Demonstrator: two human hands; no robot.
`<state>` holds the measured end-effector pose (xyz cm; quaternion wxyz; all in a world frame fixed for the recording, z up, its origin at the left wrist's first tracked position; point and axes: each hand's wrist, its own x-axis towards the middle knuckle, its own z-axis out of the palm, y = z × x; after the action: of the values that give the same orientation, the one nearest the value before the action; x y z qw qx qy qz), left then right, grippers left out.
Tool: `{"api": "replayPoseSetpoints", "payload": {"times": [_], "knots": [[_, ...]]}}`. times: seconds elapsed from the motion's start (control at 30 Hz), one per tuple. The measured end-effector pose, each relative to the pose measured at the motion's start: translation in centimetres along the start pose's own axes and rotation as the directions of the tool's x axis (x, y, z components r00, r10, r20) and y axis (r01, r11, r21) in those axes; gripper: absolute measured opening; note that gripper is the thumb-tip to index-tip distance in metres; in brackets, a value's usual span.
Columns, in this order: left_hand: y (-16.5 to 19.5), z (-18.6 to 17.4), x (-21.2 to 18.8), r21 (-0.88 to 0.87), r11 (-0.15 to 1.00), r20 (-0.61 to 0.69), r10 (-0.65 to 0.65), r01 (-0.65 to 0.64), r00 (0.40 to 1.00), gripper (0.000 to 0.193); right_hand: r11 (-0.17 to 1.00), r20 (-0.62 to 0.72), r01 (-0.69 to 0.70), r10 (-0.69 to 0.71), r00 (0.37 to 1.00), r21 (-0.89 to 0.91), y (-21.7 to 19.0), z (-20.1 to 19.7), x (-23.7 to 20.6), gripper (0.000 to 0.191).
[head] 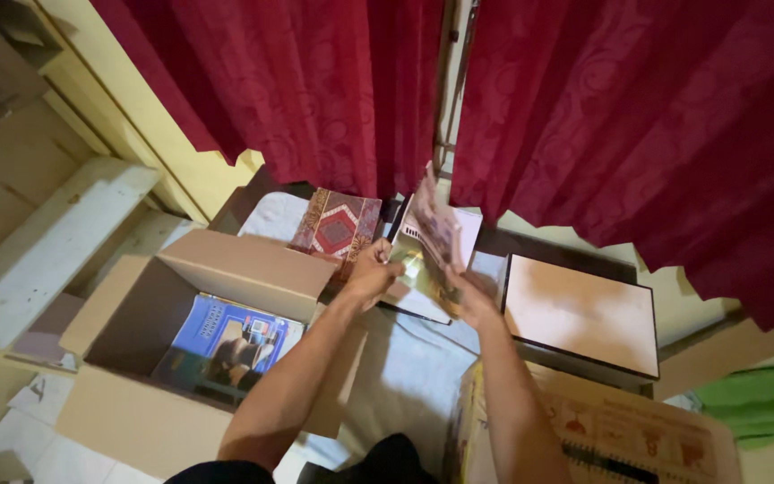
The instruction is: The person packs school textbooks and workbooks one at a time into an open cardboard box set on a bed, picking each book from the bed or a nearby stack and pressing it flat inside the box. They continue filling the box with books throughout the clip.
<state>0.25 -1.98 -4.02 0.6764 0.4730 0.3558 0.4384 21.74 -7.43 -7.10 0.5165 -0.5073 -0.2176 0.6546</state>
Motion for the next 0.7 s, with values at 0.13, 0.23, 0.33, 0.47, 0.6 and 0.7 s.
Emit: {"api": "replayPoseSetpoints", "payload": {"times": [0.13, 0.23, 0.33, 0.47, 0.6, 0.7], "knots": [[2.4, -1.6, -3.4, 0.104, 0.994, 0.182, -0.036, 0.018, 0.983, 0.055, 0.956, 0.109, 0.242, -0.261, 0.959, 0.165, 0.5, -2.1, -0.5, 0.051], [3.4, -3.5, -6.2, 0.375, 0.924, 0.287, -0.038, -0.076, 0.957, 0.087, 0.919, 0.204, 0.305, -0.358, 0.911, 0.250, 1.4, -2.4, -1.1, 0.049], [3.5, -4.7, -7.9, 0.420, 0.902, 0.311, -0.037, -0.102, 0.950, 0.074, 0.918, 0.350, 0.310, -0.383, 0.855, 0.247, 1.5, -1.1, -2.0, 0.043], [4.3, -6.5, -9.4, 0.081, 0.997, 0.167, 0.005, -0.018, 0.986, 0.052, 0.938, 0.399, 0.335, -0.341, 0.851, 0.088, 1.0, 2.0, -4.0, 0.045], [6.0, -8.7, -11.2, 0.145, 0.981, 0.042, 0.126, -0.130, 0.991, 0.047, 0.899, 0.503, 0.437, -0.364, 0.784, -0.031, 0.4, 5.6, -5.1, 0.038], [6.7, -9.8, -13.3, 0.309, 0.921, -0.050, 0.265, -0.238, 0.963, 0.044, 0.869, 0.552, 0.491, -0.385, 0.740, -0.052, 1.6, 7.4, -5.0, 0.033]]}}
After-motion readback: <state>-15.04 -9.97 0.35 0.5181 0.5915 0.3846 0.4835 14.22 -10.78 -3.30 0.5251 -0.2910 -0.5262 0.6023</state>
